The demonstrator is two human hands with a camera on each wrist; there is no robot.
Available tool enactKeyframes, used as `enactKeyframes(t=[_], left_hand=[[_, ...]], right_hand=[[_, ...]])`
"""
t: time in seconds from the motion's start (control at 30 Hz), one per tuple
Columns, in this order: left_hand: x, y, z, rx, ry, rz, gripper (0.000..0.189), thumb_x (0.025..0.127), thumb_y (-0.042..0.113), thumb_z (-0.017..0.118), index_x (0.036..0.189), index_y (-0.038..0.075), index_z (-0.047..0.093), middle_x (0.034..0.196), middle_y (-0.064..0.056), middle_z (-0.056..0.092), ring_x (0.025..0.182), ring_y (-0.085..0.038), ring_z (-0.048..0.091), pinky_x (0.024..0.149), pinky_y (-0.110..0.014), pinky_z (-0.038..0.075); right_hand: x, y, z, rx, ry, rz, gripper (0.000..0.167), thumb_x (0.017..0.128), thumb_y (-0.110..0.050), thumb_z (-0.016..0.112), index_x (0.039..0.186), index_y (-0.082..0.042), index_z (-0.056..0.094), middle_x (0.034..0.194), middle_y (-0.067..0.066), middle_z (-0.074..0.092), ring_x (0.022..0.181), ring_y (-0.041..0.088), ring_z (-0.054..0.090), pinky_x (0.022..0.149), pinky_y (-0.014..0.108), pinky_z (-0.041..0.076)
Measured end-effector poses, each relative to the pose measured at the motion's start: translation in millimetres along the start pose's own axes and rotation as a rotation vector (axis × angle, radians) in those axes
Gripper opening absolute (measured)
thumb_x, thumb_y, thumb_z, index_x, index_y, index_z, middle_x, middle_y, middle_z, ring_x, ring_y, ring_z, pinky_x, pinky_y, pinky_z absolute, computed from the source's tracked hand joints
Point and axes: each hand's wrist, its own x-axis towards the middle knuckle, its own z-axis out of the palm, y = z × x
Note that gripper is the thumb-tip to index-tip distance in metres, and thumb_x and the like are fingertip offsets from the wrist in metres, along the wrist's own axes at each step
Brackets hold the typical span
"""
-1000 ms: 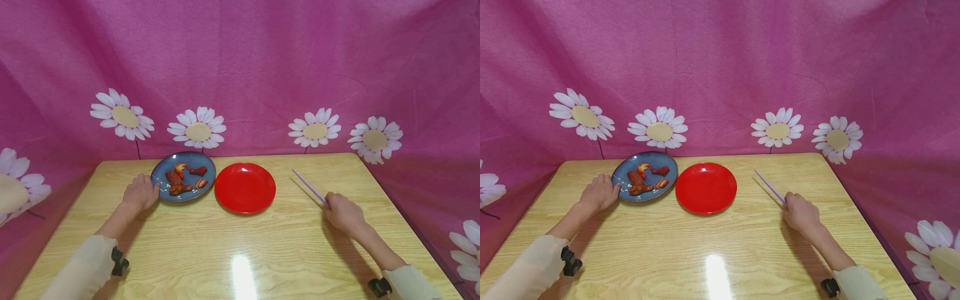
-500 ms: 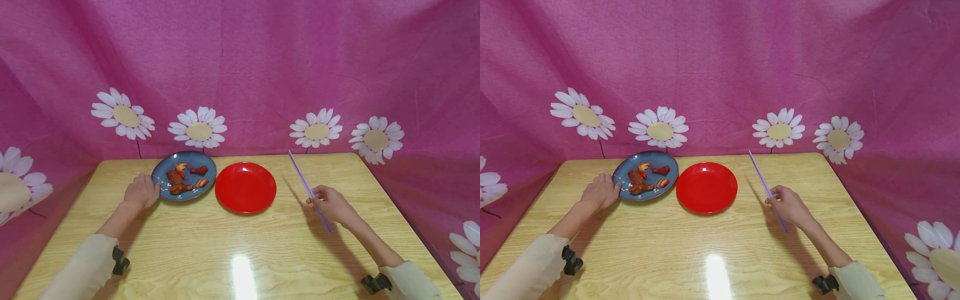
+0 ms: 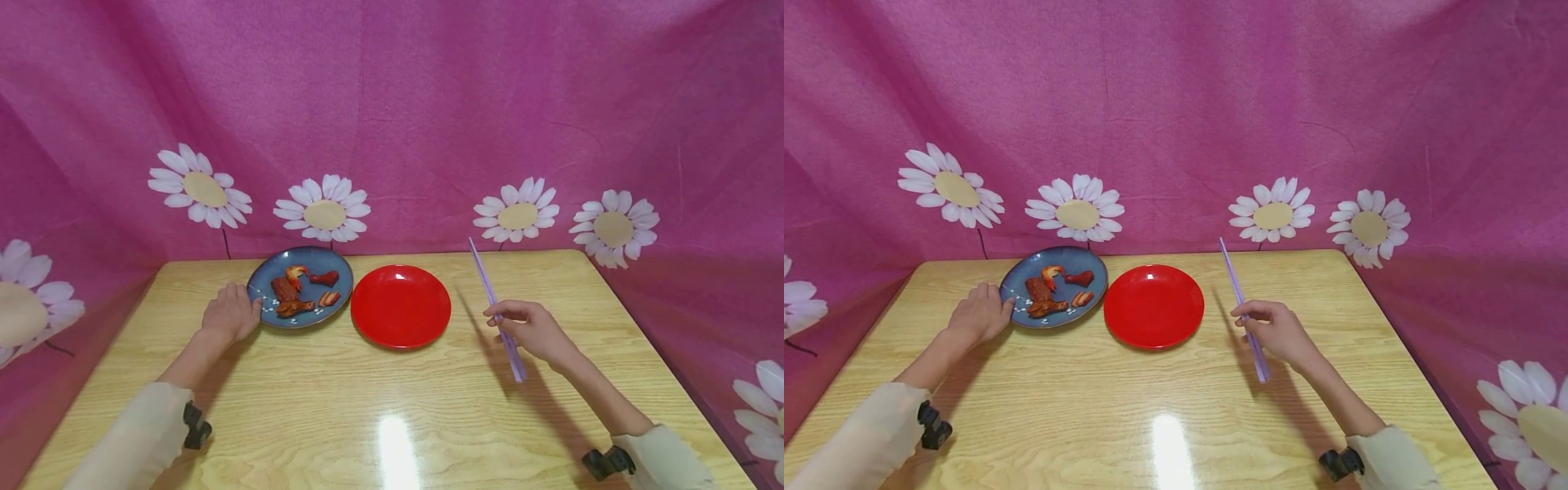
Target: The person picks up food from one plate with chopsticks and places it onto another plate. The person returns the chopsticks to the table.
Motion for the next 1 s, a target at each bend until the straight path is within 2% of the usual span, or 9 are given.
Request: enactKeyframes(t=[0.13,0.33,0.5,0.57,0.67,0.8,0.9,1.0], left_hand=[[0.1,-0.6,0.8,0.0,0.003,-0.002,0.05,0.102,0.025,0.04,0.114,-0.023,0.042,0.102,-0.031,0.043,0.1,-0.046,0.048,0.082,-0.059,0.045],[0.1,0.1,-0.2,0.026,-0.014,-0.007,0.052,0.103,0.025,0.039,0.117,-0.025,0.041,0.102,-0.03,0.043,0.099,-0.045,0.048,0.083,-0.058,0.045],[-1.3,0.7,-2.0,0.03,-0.015,-0.006,0.051,0.103,0.025,0.038,0.116,-0.025,0.041,0.101,-0.03,0.043,0.098,-0.045,0.049,0.082,-0.057,0.045],[-1.8,1.0,-2.4,0.025,-0.01,-0.006,0.051,0.103,0.025,0.038,0.115,-0.024,0.041,0.1,-0.029,0.043,0.098,-0.045,0.049,0.081,-0.057,0.045],[-1.9,1.0,-2.3,0.02,-0.005,-0.003,0.05,0.103,0.025,0.039,0.114,-0.024,0.041,0.099,-0.029,0.043,0.097,-0.045,0.049,0.081,-0.057,0.045],[-1.8,0.5,-1.1,0.024,-0.004,0.0,0.05,0.103,0.025,0.038,0.114,-0.024,0.041,0.099,-0.029,0.043,0.098,-0.045,0.049,0.081,-0.057,0.045],[-1.5,-0.2,-0.4,0.024,-0.003,0.002,0.05,0.103,0.025,0.038,0.113,-0.024,0.041,0.099,-0.029,0.042,0.098,-0.045,0.049,0.081,-0.058,0.045],[-0.9,-0.8,-0.1,0.021,0.001,0.003,0.049,0.102,0.025,0.038,0.112,-0.023,0.042,0.099,-0.029,0.042,0.097,-0.045,0.049,0.081,-0.058,0.045]], right_hand=[[-0.7,-0.9,3.9,0.002,0.012,-0.021,0.022,0.096,0.004,0.056,0.114,0.006,0.068,0.106,0.026,0.066,0.084,0.039,0.07,0.072,0.04,0.059],[-2.2,-4.3,8.2,0.029,0.014,-0.155,0.02,0.097,0.002,0.059,0.114,0.007,0.068,0.102,0.021,0.07,0.087,0.022,0.071,0.076,0.029,0.057],[-3.2,-9.1,10.2,0.024,0.019,-0.292,0.024,0.099,0.005,0.049,0.112,0.006,0.068,0.103,0.019,0.072,0.092,0.017,0.07,0.077,0.026,0.055],[-3.4,-9.9,11.2,0.031,0.014,-0.334,0.029,0.098,0.009,0.043,0.112,0.006,0.068,0.105,0.018,0.072,0.095,0.017,0.07,0.078,0.026,0.055],[-3.8,-9.9,13.2,0.041,0.003,-0.372,0.033,0.096,0.013,0.042,0.114,0.005,0.068,0.109,0.017,0.071,0.099,0.019,0.07,0.079,0.026,0.054],[-4.2,-10.5,16.1,0.002,0.001,-0.409,0.029,0.093,0.013,0.055,0.115,-0.001,0.07,0.111,0.012,0.071,0.101,0.017,0.069,0.078,0.026,0.055],[-4.0,-12.6,18.2,-0.014,0.003,-0.444,0.026,0.091,0.01,0.065,0.113,-0.002,0.07,0.107,0.009,0.071,0.097,0.018,0.069,0.077,0.029,0.056],[-4.1,-15.6,19.8,0.0,0.002,-0.476,0.025,0.087,0.011,0.069,0.109,-0.003,0.07,0.103,0.01,0.071,0.091,0.02,0.069,0.077,0.03,0.056]])
